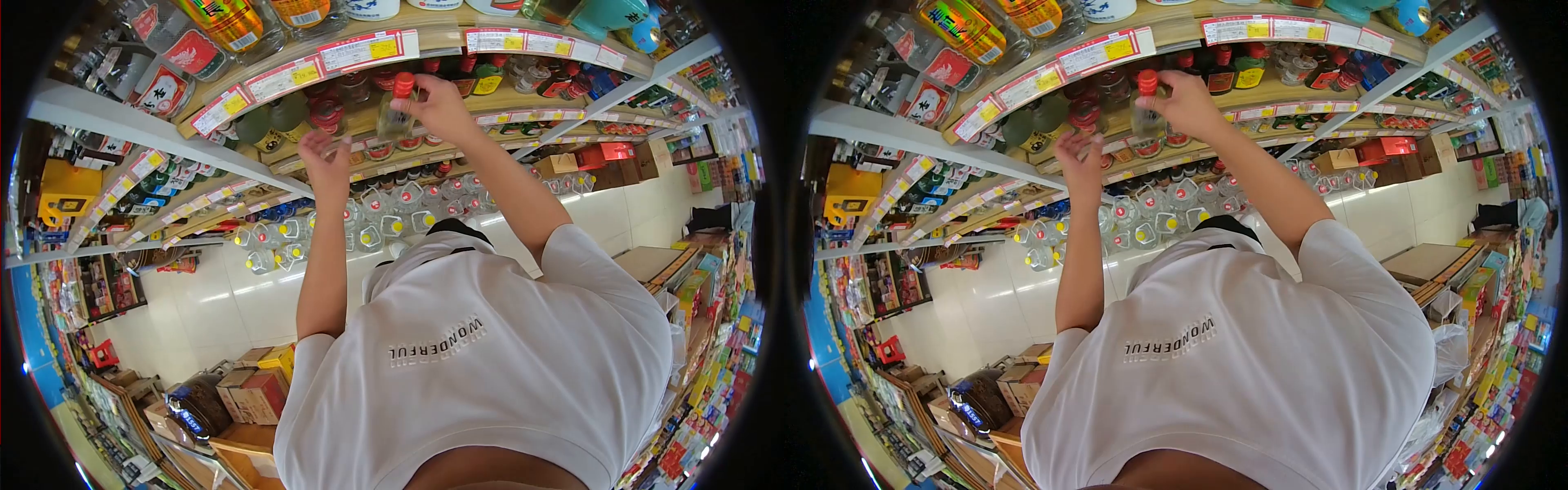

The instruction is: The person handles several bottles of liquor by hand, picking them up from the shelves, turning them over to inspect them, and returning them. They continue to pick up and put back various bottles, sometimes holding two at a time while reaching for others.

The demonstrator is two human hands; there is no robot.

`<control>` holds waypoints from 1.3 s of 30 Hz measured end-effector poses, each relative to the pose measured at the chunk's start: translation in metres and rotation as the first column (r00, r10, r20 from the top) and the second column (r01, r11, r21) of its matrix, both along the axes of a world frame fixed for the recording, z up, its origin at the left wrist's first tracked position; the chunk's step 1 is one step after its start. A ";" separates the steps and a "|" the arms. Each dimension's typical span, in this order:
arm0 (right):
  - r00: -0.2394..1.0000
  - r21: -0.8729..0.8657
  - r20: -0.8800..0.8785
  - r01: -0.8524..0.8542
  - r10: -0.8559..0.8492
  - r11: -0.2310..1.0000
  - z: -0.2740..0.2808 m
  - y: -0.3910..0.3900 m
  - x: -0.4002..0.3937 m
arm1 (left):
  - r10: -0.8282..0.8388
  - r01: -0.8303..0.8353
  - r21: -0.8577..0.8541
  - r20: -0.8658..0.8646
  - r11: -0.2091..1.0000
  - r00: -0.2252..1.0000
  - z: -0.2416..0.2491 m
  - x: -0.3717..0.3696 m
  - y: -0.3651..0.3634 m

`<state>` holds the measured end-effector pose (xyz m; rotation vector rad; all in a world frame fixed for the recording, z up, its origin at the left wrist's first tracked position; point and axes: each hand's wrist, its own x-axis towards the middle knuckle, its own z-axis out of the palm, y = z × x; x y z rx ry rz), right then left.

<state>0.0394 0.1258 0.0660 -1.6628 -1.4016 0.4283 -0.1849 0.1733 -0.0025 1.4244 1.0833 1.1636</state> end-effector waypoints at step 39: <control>0.975 0.099 0.165 0.133 -0.149 0.986 -0.060 0.042 -0.001 | -0.088 0.238 -0.202 0.557 0.950 0.826 -0.008 -0.058 -0.032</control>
